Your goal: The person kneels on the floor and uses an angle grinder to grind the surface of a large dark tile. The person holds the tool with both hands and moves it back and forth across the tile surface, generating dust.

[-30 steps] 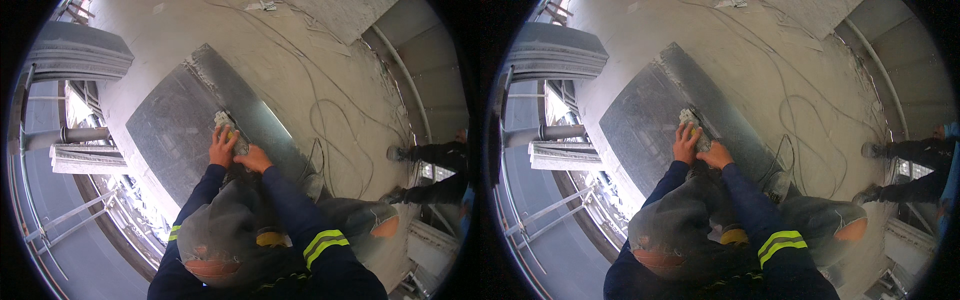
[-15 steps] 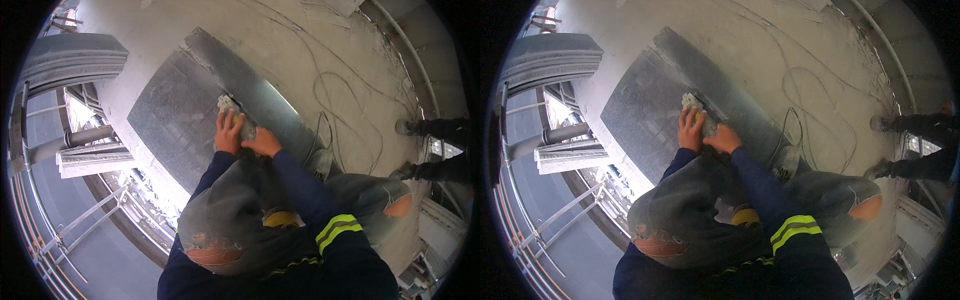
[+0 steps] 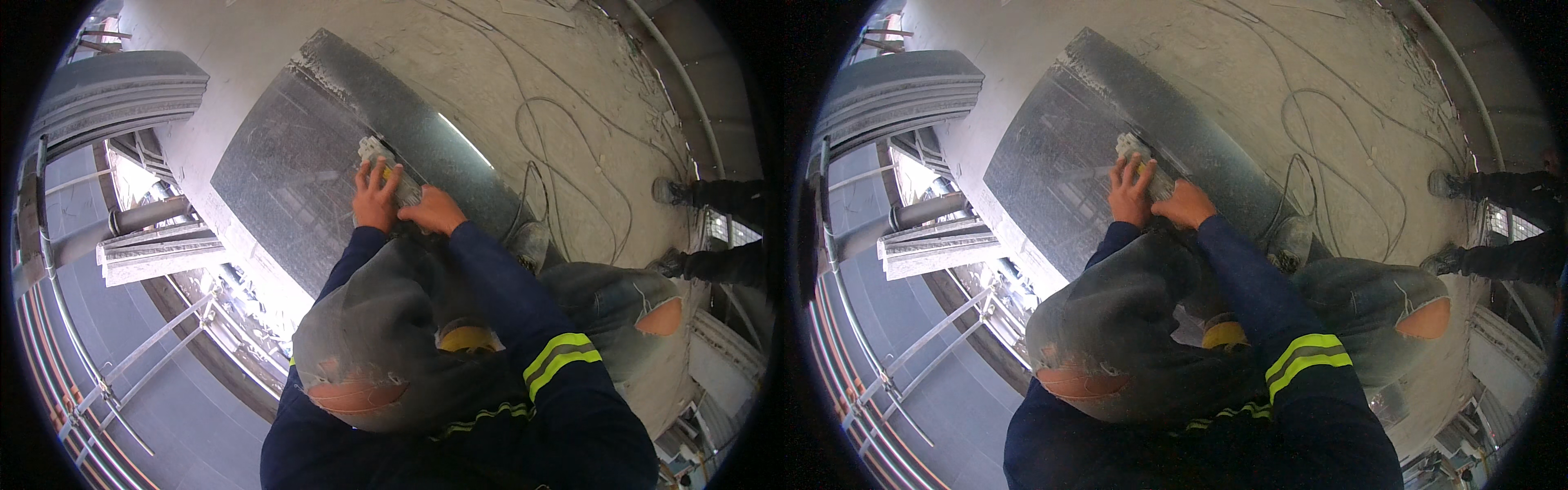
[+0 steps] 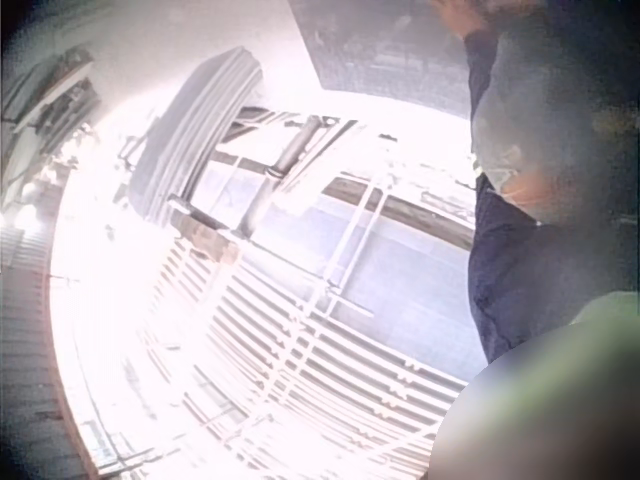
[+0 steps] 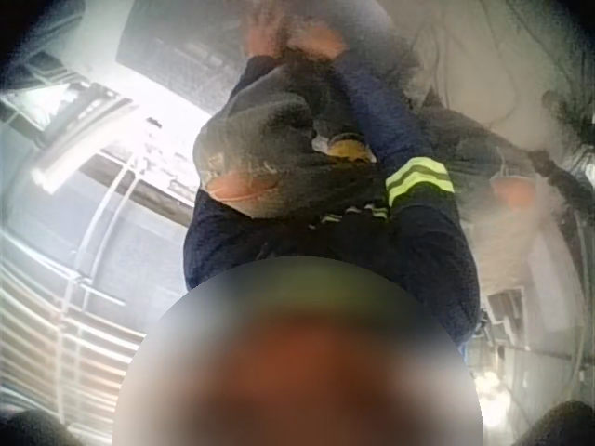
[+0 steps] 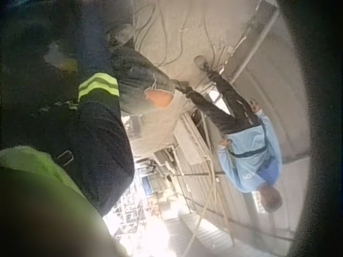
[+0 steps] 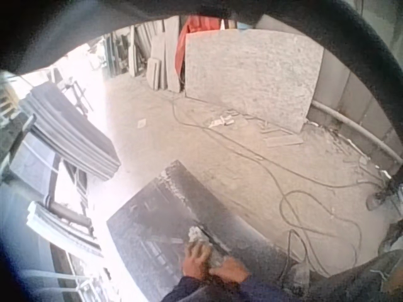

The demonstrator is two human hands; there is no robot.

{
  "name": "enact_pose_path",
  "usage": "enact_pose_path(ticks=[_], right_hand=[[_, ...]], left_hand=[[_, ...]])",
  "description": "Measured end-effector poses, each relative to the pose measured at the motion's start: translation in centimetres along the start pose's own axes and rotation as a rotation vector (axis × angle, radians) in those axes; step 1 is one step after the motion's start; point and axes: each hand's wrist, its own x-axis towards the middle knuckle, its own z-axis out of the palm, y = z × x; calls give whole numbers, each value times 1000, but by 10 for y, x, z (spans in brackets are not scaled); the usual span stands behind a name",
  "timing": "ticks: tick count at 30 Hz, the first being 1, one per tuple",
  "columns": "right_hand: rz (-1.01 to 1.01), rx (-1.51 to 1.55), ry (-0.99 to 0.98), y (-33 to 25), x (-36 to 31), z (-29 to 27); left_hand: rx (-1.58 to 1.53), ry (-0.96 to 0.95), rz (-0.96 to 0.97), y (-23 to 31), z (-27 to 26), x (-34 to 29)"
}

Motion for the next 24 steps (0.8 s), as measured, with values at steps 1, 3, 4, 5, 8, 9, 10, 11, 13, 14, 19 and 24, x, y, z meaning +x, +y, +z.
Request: enact_pose_path(ticks=[1,3,4,5,8,9,10,11,13,14,19,24], right_hand=[[4,-3,0,1,-2,0],[9,-9,0,2,-5,0],[12,-15,-4,2,-6,0],[15,-21,-7,1,-6,1],[-16,-45,37,6,6,5],[-32,-54,60,10,13,8],[-24,-44,54,9,18,9],[-17,-34,48,7,24,9],[-10,-14,27,2,25,8],[-10,-5,20,1,23,6],[38,-9,-11,-7,2,-2],[57,5,-21,-10,-15,-9]], left_hand=[[11,-1,2,1,0,-1],[4,6,7,1,0,-3],[1,10,10,1,0,-4],[7,12,16,1,0,-5],[5,42,34,-3,6,1],[-6,56,35,-5,8,3],[-16,72,37,-7,9,5],[-9,50,34,-8,11,9],[15,-2,16,-14,10,9],[23,-2,19,-15,10,7],[2,-25,6,-5,2,1],[-37,-16,7,4,-5,-3]])
